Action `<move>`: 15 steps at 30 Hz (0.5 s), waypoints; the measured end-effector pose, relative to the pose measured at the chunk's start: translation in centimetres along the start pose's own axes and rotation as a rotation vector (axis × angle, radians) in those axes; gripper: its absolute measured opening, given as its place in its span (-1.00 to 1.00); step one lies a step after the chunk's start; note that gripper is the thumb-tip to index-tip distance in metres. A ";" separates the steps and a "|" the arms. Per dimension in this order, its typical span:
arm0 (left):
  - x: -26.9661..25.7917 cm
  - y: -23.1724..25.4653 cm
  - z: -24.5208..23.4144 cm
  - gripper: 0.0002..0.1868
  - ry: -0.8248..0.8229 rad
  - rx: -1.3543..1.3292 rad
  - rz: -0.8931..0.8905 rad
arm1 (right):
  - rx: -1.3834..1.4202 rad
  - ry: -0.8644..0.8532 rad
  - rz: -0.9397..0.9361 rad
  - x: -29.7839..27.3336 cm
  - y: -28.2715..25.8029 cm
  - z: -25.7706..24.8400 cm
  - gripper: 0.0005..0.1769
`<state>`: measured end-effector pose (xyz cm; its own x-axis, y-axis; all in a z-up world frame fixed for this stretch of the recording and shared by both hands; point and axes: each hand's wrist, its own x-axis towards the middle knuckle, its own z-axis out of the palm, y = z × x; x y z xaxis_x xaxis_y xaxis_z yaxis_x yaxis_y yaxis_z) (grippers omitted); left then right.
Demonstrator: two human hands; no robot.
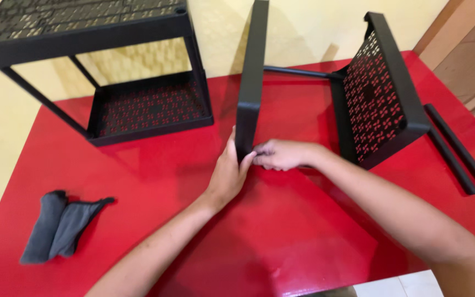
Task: The person disassembles a black plastic two-tier stand by hand, removing the four vertical support rods from the top and bottom trays. The removed rods are placed on the red table. The person then begins to reassemble the stand by inserting the rods back into the trays.
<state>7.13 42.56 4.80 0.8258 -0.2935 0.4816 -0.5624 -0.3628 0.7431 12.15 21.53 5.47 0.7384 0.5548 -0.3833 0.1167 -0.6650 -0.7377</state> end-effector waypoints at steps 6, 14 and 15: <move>-0.2 -0.4 -0.3 -0.26 0.050 -0.065 0.111 | -0.291 0.249 -0.394 0.4 1.3 1.6 -0.67; 0.5 -1.4 -0.1 -0.08 0.007 -0.144 -0.034 | -0.366 0.298 -0.288 -0.6 -0.3 2.3 -0.71; 0.4 -1.5 0.0 -0.08 0.004 -0.136 -0.047 | -0.380 0.305 -0.283 -0.8 -0.6 2.4 -0.71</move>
<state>8.31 43.00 3.87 0.8513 -0.2757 0.4463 -0.5123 -0.2532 0.8207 9.95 22.71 4.91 0.7954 0.6058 0.0200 0.5276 -0.6757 -0.5149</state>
